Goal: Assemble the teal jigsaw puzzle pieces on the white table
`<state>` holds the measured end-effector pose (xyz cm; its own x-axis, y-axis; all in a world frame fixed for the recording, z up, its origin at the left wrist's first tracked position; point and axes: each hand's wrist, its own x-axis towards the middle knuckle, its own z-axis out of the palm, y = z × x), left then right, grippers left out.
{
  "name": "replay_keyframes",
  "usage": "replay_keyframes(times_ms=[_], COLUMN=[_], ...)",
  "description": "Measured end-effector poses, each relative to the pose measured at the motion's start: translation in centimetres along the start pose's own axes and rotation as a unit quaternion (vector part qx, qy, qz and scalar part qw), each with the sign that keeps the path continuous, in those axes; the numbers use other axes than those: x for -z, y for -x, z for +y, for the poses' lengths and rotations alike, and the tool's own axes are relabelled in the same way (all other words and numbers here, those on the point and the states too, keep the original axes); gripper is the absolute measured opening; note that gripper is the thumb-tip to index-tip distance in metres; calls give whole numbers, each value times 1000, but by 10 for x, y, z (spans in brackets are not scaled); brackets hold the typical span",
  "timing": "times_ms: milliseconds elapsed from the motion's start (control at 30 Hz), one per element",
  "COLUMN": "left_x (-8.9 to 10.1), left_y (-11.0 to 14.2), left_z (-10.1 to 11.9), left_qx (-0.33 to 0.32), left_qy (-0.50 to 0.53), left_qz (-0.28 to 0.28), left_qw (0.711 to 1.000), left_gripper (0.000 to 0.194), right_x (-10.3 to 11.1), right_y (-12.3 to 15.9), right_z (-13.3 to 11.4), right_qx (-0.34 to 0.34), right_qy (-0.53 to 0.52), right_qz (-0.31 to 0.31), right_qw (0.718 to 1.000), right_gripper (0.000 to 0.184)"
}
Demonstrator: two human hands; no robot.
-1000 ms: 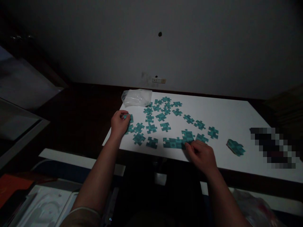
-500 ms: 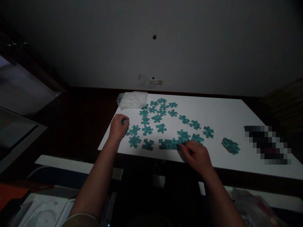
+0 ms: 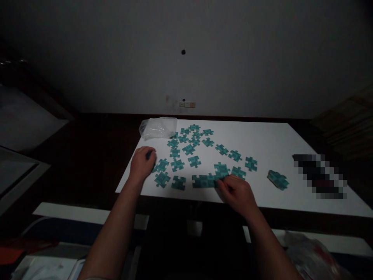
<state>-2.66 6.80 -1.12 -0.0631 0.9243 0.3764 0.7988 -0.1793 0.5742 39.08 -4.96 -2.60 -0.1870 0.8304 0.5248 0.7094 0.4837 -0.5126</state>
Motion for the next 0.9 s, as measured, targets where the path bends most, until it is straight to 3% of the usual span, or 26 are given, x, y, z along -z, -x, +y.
replay_keyframes(times_ms=[100, 333, 633, 900], left_x=[-2, -11, -12, -8], left_y=[1, -1, -7, 2], left_z=[-2, -1, 0, 43], left_qx=[-17, -18, -28, -34], left_qy=[-15, -130, -167, -209], left_qz=[-37, -191, -210, -246], left_qw=[999, 973, 963, 946], left_gripper=[37, 75, 79, 87], right_x=[0, 4, 2, -5], right_y=[0, -3, -3, 3], right_z=[-1, -8, -5, 3], right_qx=[-4, -26, -21, 2], right_qy=[2, -8, 5, 22], right_qz=[-2, -7, -9, 15], right_qw=[1000, 1000, 1000, 1000], right_gripper=[52, 49, 50, 52])
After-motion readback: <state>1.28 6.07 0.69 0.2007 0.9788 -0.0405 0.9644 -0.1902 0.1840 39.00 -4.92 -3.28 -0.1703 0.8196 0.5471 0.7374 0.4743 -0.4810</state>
